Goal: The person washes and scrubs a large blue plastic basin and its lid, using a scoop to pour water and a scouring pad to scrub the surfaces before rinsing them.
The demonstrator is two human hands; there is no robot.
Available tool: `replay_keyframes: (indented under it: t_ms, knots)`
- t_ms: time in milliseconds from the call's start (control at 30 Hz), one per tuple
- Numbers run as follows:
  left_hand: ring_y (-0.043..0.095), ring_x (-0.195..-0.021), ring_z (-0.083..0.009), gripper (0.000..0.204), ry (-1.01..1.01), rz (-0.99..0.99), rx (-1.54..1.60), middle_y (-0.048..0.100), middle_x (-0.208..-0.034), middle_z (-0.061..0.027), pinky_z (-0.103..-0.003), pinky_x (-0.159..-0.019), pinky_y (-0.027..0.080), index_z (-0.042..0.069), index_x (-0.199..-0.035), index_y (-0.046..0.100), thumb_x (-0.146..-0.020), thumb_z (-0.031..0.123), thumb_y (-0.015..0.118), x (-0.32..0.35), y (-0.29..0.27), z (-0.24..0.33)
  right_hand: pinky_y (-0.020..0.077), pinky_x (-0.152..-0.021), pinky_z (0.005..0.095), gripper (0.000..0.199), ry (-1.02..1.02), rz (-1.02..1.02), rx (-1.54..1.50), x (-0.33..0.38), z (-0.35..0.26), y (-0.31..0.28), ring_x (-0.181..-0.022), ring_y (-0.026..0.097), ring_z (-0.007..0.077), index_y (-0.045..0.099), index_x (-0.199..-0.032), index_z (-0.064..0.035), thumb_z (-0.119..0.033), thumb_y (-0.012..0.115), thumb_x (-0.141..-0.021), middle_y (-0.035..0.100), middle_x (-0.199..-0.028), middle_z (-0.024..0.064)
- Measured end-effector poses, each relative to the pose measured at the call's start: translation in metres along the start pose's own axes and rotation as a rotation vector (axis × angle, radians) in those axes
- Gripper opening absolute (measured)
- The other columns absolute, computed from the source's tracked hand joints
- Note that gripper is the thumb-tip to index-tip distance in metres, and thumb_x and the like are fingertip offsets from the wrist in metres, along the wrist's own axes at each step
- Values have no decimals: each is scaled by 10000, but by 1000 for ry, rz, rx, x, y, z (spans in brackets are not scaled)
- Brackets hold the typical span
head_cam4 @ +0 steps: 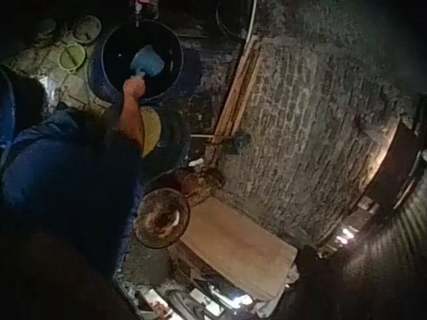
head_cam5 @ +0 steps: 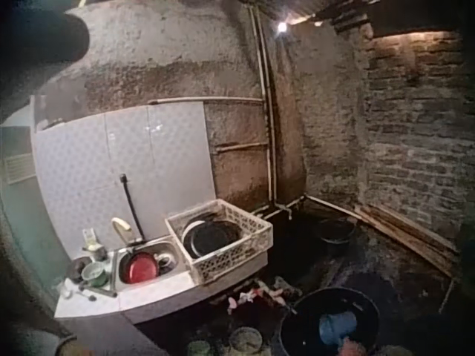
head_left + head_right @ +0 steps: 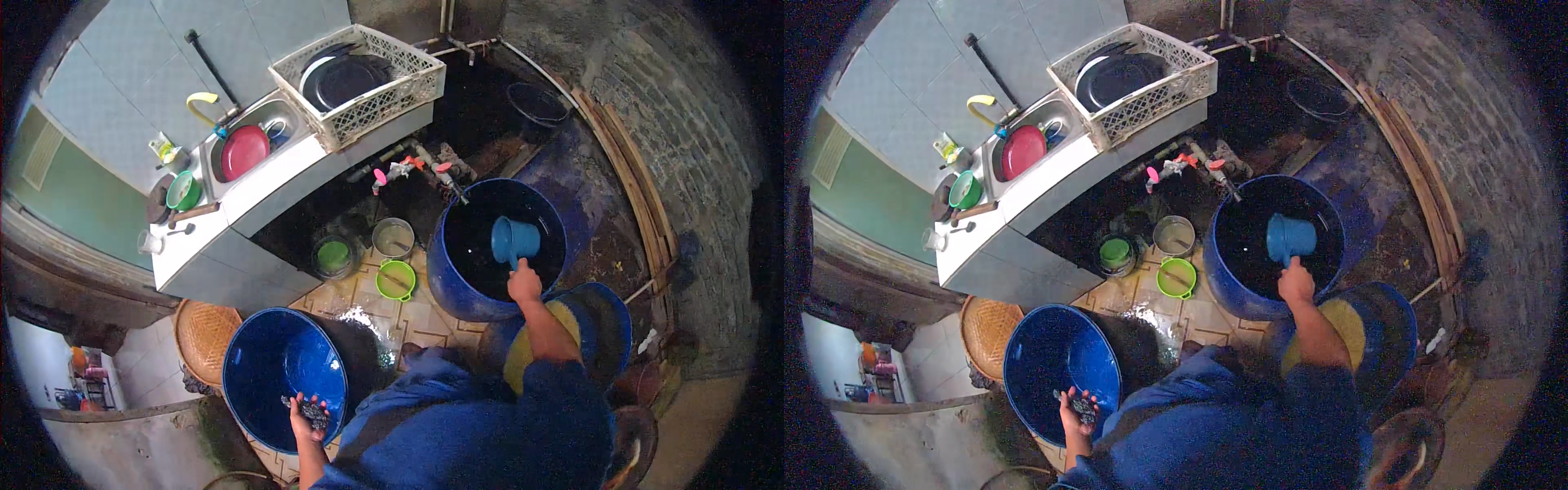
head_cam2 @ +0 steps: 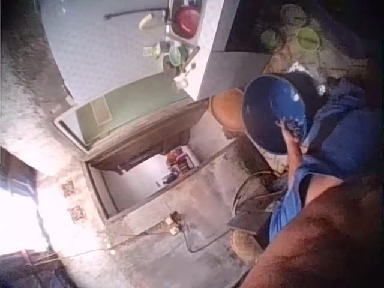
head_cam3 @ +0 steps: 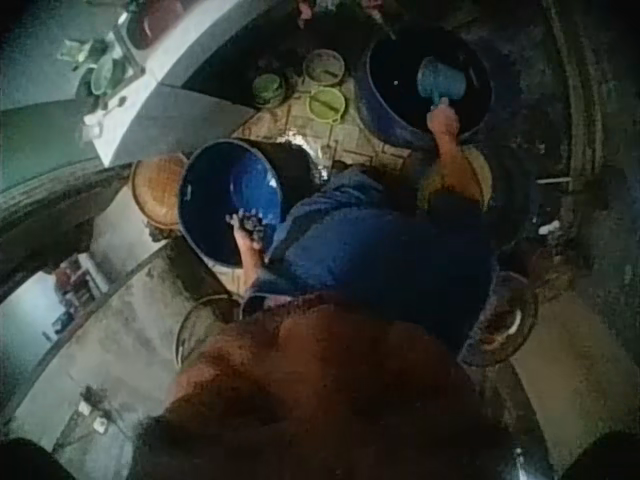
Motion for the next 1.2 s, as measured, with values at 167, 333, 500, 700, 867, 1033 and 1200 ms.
replay_keyframes:
  t_ms: [167, 333, 500, 700, 867, 1033, 1200]
  knots:
    - [623, -757, -311, 415, 25, 32, 9, 627, -972, -98, -427, -575, 504, 223, -1235, 482, -976, 546, 463, 9, -1, 0, 557, -846, 473, 329, 28, -74, 271, -35, 39, 51, -979, 685, 387, 514, -1190, -24, -178, 541, -901, 689, -1055, 231]
    - [632, -741, -309, 414, 10, 106, 59, 625, -1009, -85, -432, -543, 512, 234, -1251, 486, -972, 540, 479, 22, -16, -8, 542, -868, 470, 213, -94, -178, 367, -63, 40, 122, -1062, 655, 370, 658, -1000, -71, -214, 528, -911, 691, -1104, 175]
    - [641, -742, -309, 476, 46, 119, 77, 616, -996, -88, -430, -550, 521, 230, -1322, 447, -965, 540, 503, 21, -35, -17, 453, -570, 375, 141, -47, -352, -320, -92, 51, 146, -731, 590, 223, 657, -929, -102, -226, 594, -913, 684, -944, 101]
    - [650, -732, -292, 446, 43, 219, 118, 619, -993, -104, -421, -558, 530, 222, -1313, 457, -975, 508, 510, 35, -60, -27, 321, -376, 209, 219, 472, -345, -1290, -45, 59, 102, -495, 446, 60, 598, -1042, -98, -283, 647, -934, 655, -837, 7]
    - [654, -720, -276, 439, 23, 219, 145, 618, -989, -102, -428, -562, 538, 193, -1302, 471, -976, 482, 526, 23, -66, -39, 354, -377, 199, 226, 180, -392, -1201, -2, 17, 9, -515, 455, 53, 576, -1141, -69, -216, 590, -970, 641, -830, 14]
    - [655, -704, -266, 423, 0, 200, 213, 613, -969, -90, -409, -524, 539, 193, -1289, 481, -969, 462, 543, 20, -78, -46, 343, -364, 211, 272, -136, -569, -1075, 43, -51, -55, -477, 452, 62, 565, -1202, -37, -173, 596, -968, 651, -824, 47]
    - [659, -707, -251, 427, 8, 207, 292, 613, -968, -78, -401, -524, 545, 204, -1294, 479, -962, 462, 553, 23, -104, -50, 346, -396, 192, 417, -322, -837, -773, 103, -148, -48, -485, 464, 53, 585, -1213, 29, -212, 689, -890, 656, -802, 67]
Point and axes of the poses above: each hand's wrist, its own x-axis away from the middle knuckle, its own y-axis out of the palm, z = x × y, the point moved 9 cm from there along -x, towards the middle knuckle
